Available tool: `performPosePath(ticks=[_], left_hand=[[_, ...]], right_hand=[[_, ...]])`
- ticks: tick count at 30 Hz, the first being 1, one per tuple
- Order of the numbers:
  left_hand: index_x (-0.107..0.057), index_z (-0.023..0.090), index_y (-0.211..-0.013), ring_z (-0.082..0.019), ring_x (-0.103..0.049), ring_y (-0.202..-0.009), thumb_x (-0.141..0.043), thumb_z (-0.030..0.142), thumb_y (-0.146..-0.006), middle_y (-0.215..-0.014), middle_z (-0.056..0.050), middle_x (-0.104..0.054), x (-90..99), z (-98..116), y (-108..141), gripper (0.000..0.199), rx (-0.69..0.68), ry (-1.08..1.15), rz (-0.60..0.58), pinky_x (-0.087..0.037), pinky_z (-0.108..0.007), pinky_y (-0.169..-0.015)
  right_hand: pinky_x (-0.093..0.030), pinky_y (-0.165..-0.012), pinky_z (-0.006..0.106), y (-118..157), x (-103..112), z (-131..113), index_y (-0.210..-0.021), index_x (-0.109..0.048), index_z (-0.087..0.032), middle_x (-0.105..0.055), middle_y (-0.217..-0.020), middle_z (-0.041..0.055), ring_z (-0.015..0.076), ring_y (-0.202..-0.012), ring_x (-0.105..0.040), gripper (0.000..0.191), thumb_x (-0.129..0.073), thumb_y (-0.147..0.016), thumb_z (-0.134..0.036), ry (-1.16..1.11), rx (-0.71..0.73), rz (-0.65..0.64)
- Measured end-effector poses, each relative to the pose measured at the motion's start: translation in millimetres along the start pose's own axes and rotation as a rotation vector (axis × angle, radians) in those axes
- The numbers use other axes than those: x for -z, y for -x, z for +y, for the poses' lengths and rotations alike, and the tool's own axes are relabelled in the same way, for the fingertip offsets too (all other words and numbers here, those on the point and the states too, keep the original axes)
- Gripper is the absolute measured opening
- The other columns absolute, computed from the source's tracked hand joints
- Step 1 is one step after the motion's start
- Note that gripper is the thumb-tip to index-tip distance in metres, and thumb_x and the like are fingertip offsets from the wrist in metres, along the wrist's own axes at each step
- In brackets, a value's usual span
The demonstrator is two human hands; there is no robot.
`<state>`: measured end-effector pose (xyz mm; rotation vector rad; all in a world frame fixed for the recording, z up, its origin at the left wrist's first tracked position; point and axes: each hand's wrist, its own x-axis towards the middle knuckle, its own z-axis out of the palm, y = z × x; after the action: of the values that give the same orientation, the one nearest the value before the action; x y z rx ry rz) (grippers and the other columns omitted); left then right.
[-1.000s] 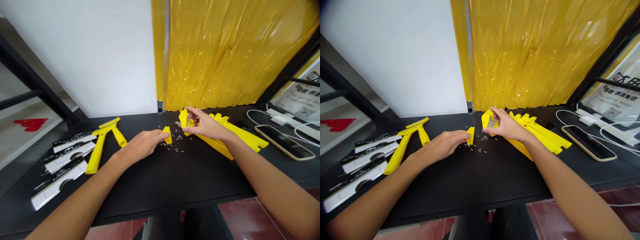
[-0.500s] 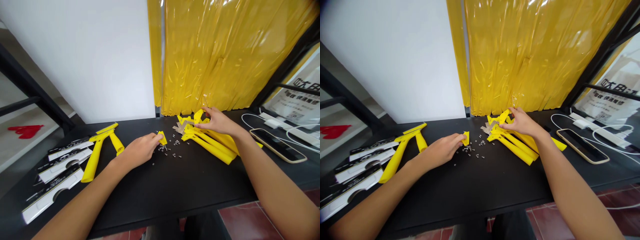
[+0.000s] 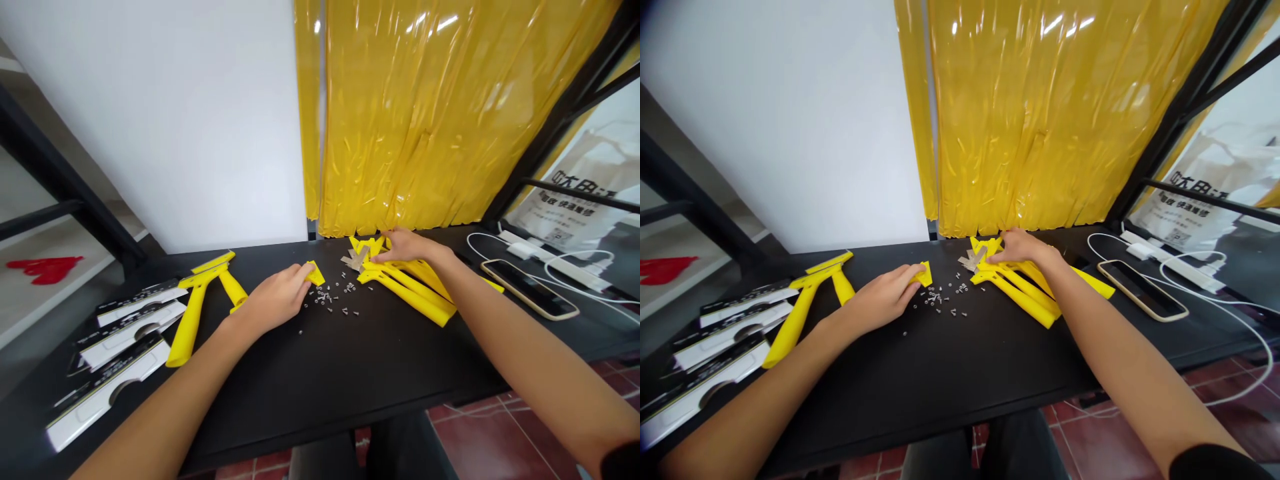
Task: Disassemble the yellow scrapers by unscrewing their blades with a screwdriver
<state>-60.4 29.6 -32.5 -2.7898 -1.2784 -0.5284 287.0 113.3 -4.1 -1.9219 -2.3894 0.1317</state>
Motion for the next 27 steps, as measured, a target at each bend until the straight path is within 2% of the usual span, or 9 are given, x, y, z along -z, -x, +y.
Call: performPosePath(ticks=[5, 8, 11, 14, 18, 21, 24, 26, 27], left_hand=[[-0.047, 0.02, -0.138, -0.031, -0.068, -0.107, -0.042, 0.031, -0.102, -0.124, -0.017, -0.068, 3.4, -0.9, 0.2, 0.039, 0.068, 0.09, 0.001, -0.054, -0.045, -0.089], [-0.048, 0.022, -0.14, -0.033, -0.066, -0.113, -0.049, 0.032, -0.099, -0.126, -0.018, -0.067, 6.9, 2.3, -2.4, 0.042, 0.123, 0.192, 0.069, -0.052, -0.049, -0.093], [-0.047, 0.025, -0.141, -0.028, -0.068, -0.109, -0.052, 0.03, -0.099, -0.122, -0.013, -0.069, 15.8, 15.5, -6.4, 0.042, 0.156, 0.539, 0.262, -0.052, -0.047, -0.096], [-0.043, 0.026, -0.141, -0.022, -0.073, -0.089, -0.063, 0.031, -0.095, -0.108, -0.007, -0.07, 30.9, 34.7, -8.3, 0.05, 0.14, 1.026, 0.541, -0.057, -0.043, -0.091], [-0.047, 0.034, -0.135, -0.024, -0.071, -0.103, -0.07, 0.028, -0.091, -0.106, -0.001, -0.067, 48.9, 54.1, -8.1, 0.05, 0.122, 1.48, 0.651, -0.055, -0.048, -0.097], [-0.061, 0.024, -0.112, -0.028, -0.063, -0.12, -0.065, 0.032, -0.094, -0.122, -0.005, -0.064, 52.2, 57.9, -10.1, 0.019, 0.164, 1.585, 0.626, -0.055, -0.045, -0.096], [-0.061, 0.021, -0.113, -0.025, -0.066, -0.107, -0.065, 0.04, -0.093, -0.122, -0.009, -0.066, 51.5, 48.1, -9.6, 0.028, 0.225, 1.355, 0.52, -0.057, -0.037, -0.082], [-0.058, 0.021, -0.118, -0.02, -0.067, -0.085, -0.073, 0.043, -0.086, -0.103, -0.006, -0.07, 52.9, 34.4, -4.3, 0.041, 0.293, 1.041, 0.344, -0.053, -0.03, -0.068], [-0.059, 0.021, -0.115, -0.018, -0.066, -0.076, -0.074, 0.046, -0.083, -0.092, -0.003, -0.071, 54.4, 26.7, -0.2, 0.043, 0.313, 0.879, 0.142, -0.049, -0.027, -0.063]], right_hand=[[-0.053, -0.085, 0.046, -5.8, 8.4, 3.1, -0.109, -0.072, -0.011, -0.07, -0.109, 0.0224, 0.0378, -0.103, -0.066, 0.076, -0.073, -0.066, -0.074, 0.018, -0.043, -0.04], [-0.051, -0.089, 0.045, 8.2, 14.9, -16.1, -0.121, -0.068, -0.011, -0.068, -0.111, 0.0211, 0.0357, -0.107, -0.063, 0.072, -0.063, -0.08, -0.07, -0.014, -0.01, 0.103], [-0.052, -0.084, 0.042, 40.6, 13.1, -58.2, -0.133, -0.063, -0.011, -0.066, -0.098, 0.0127, 0.0265, -0.089, -0.064, 0.065, -0.062, -0.088, -0.058, -0.343, 0.043, 0.418], [-0.053, -0.081, 0.037, 80.8, 3.5, -113.1, -0.137, -0.06, -0.015, -0.061, -0.098, 0.0076, 0.0203, -0.083, -0.061, 0.068, -0.067, -0.085, -0.057, -0.676, 0.189, 0.437], [-0.053, -0.081, 0.035, 112.6, -8.6, -170.2, -0.135, -0.06, -0.019, -0.058, -0.099, 0.0055, 0.0198, -0.087, -0.059, 0.062, -0.074, -0.082, -0.05, -0.749, 0.316, 0.408], [-0.05, -0.078, 0.035, 113.8, -11.1, -181.9, -0.114, -0.07, -0.021, -0.057, -0.092, 0.0037, 0.0197, -0.084, -0.058, 0.03, -0.069, -0.088, -0.037, -0.695, 0.304, 0.438], [-0.048, -0.078, 0.034, 111.3, -8.2, -163.4, -0.106, -0.07, -0.02, -0.059, -0.09, 0.004, 0.0202, -0.084, -0.058, 0.02, -0.066, -0.091, -0.032, -0.659, 0.308, 0.509], [-0.048, -0.078, 0.034, 114.1, -3.3, -136.0, -0.108, -0.07, -0.019, -0.061, -0.092, 0.0053, 0.0211, -0.085, -0.059, 0.024, -0.066, -0.092, -0.036, -0.597, 0.273, 0.579], [-0.047, -0.077, 0.034, 117.0, -0.4, -118.7, -0.108, -0.07, -0.018, -0.061, -0.092, 0.0061, 0.0216, -0.085, -0.06, 0.026, -0.065, -0.093, -0.038, -0.539, 0.235, 0.59]])
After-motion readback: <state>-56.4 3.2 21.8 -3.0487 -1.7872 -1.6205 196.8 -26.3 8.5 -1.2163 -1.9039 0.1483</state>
